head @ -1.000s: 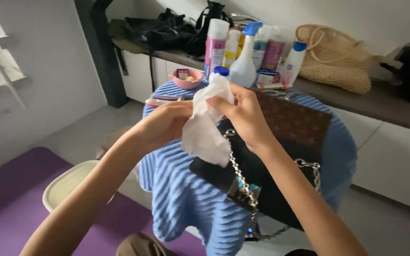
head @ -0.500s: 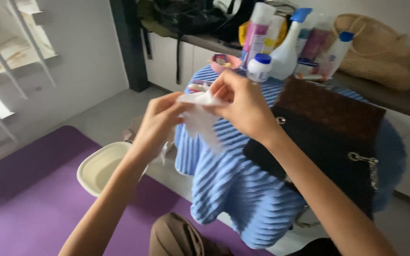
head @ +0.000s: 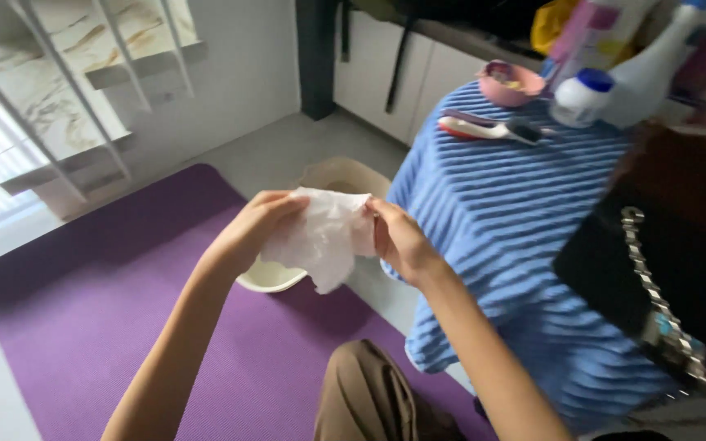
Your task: Cleaning a leather handbag using wet wipes, including the exterior and interior surfaces.
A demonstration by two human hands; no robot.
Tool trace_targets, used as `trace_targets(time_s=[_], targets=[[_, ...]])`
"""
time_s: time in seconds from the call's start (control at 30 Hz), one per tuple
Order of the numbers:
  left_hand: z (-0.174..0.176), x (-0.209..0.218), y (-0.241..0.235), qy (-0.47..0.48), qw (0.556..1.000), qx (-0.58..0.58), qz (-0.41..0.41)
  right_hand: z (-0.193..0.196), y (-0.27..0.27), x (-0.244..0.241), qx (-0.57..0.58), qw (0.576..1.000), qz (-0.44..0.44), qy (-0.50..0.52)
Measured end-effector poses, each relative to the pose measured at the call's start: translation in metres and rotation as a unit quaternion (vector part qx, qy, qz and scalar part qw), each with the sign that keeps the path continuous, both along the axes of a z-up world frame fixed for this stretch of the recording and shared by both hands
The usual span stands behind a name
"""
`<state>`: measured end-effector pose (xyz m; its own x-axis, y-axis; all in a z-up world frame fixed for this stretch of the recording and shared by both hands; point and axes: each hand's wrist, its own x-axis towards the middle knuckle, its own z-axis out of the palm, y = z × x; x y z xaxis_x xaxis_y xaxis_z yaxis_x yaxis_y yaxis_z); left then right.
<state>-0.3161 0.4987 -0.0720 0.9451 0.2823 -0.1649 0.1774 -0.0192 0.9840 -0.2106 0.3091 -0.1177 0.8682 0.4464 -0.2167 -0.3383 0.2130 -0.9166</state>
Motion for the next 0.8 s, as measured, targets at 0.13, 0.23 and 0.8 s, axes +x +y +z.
trace_targets(time_s=[0.13, 0.23, 0.8], targets=[[-0.059, -0.001, 0.026, 0.015, 0.999, -0.006, 0.049, -0.092, 0.035, 0.024, -0.074, 0.994, -0.005, 0.074], [-0.088, -0.001, 0.022, 0.059, 0.995, -0.053, -0.061, -0.101, 0.057, 0.002, -0.136, 0.981, 0.044, 0.130], [-0.208, -0.009, 0.078, 0.160, 0.912, -0.364, 0.100, -0.225, 0.069, 0.026, -0.031, 0.944, 0.258, 0.204]])
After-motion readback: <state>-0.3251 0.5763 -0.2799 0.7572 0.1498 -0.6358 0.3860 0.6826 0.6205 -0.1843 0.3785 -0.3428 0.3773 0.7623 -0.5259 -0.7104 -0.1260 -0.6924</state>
